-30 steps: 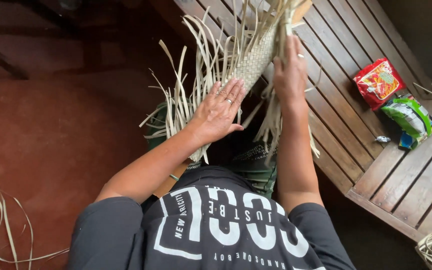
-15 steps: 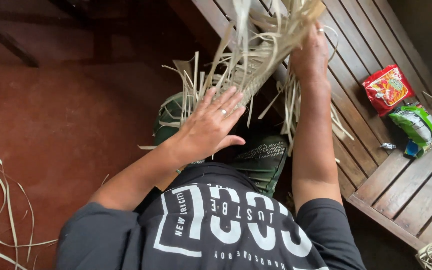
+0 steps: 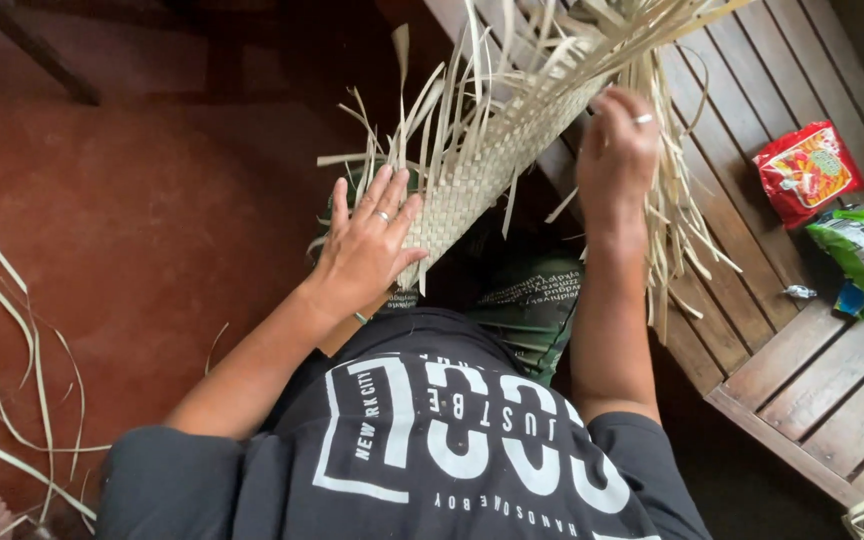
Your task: The person is weaving dried palm leaves together to create a mat or basket, interlocking the strips with their fingers.
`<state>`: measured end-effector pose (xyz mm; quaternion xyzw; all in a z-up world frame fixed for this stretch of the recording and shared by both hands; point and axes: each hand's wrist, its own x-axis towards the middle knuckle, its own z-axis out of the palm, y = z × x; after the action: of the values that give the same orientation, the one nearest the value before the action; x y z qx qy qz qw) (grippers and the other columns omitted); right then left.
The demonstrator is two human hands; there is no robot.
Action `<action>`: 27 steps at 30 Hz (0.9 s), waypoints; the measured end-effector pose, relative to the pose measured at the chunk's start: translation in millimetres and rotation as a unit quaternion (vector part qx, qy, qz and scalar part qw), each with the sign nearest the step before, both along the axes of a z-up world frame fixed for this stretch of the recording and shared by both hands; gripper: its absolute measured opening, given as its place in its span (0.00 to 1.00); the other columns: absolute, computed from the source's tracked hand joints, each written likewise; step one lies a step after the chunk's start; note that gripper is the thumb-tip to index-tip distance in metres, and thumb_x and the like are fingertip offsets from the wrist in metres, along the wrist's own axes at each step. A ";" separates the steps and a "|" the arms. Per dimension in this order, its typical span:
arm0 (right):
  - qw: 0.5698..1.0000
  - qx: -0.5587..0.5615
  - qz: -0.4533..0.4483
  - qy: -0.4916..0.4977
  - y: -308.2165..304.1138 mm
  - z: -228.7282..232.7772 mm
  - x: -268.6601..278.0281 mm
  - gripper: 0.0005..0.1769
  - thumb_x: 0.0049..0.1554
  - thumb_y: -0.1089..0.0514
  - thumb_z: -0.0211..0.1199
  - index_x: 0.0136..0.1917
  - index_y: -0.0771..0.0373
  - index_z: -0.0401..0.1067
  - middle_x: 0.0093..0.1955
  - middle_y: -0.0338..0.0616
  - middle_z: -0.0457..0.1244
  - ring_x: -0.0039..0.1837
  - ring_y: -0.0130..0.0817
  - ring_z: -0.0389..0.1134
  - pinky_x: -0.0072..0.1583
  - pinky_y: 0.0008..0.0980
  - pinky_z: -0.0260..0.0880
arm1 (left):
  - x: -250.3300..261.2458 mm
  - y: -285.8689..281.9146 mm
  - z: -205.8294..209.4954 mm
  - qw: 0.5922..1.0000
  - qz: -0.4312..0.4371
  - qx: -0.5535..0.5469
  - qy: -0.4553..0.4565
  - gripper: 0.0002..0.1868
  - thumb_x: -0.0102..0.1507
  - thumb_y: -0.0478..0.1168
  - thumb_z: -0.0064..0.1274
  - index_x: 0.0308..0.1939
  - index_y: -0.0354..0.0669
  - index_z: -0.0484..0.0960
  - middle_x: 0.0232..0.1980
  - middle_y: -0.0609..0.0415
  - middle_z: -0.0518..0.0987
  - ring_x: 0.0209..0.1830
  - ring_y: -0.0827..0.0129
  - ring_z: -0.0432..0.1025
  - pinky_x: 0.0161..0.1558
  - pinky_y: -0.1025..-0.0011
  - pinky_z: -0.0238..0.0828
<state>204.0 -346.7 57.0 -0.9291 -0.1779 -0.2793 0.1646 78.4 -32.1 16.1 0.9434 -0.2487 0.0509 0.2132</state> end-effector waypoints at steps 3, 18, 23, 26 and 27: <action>0.975 0.021 -0.024 0.222 47.3 6.5 -30.1 0.24 0.65 0.66 0.62 0.72 0.70 0.66 0.77 0.59 0.56 0.77 0.51 0.54 0.77 0.52 0.55 | 1.8 1.1 -1.6 1.000 0.001 0.000 0.023 0.39 0.64 0.57 0.58 0.71 0.36 0.70 0.80 0.36 0.55 0.83 0.50 0.43 0.72 0.28 0.39; 0.980 0.144 0.131 0.030 78.2 -55.1 -51.5 0.15 0.61 0.64 0.69 0.60 0.65 0.73 0.61 0.49 0.63 0.67 0.53 0.67 0.67 0.50 0.70 | -30.2 68.2 33.7 0.967 0.091 -0.231 0.059 0.08 0.66 0.46 0.62 0.43 0.49 0.86 0.38 0.57 0.82 0.40 0.60 0.78 0.45 0.64 0.74; 0.959 0.199 0.202 0.026 101.5 -71.5 -73.6 0.07 0.56 0.65 0.75 0.48 0.65 0.79 0.52 0.48 0.66 0.62 0.56 0.68 0.66 0.56 0.68 | -27.0 65.4 29.2 0.945 0.104 -0.211 0.227 0.15 0.65 0.54 0.60 0.45 0.49 0.87 0.37 0.52 0.85 0.40 0.55 0.80 0.42 0.59 0.75; 0.942 0.223 0.245 0.054 119.0 -58.8 -93.3 0.06 0.55 0.66 0.76 0.46 0.65 0.80 0.49 0.48 0.68 0.57 0.53 0.69 0.64 0.54 0.69 | -24.3 61.9 30.0 0.897 0.133 -0.311 0.285 0.07 0.63 0.45 0.60 0.43 0.51 0.85 0.32 0.59 0.85 0.33 0.70 0.81 0.39 0.71 0.77; 0.930 0.239 0.269 0.073 125.3 -52.8 -99.7 0.06 0.55 0.67 0.75 0.47 0.65 0.80 0.48 0.48 0.68 0.54 0.51 0.69 0.60 0.52 0.71 | -22.9 60.8 37.0 0.854 0.151 -0.370 0.332 0.05 0.63 0.38 0.59 0.42 0.47 0.84 0.29 0.59 0.86 0.29 0.77 0.81 0.37 0.78 0.77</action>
<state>104.4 -221.3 4.2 -0.7973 -0.3366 -0.1900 0.4637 55.5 28.7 53.1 0.7816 0.0197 -0.1458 0.6062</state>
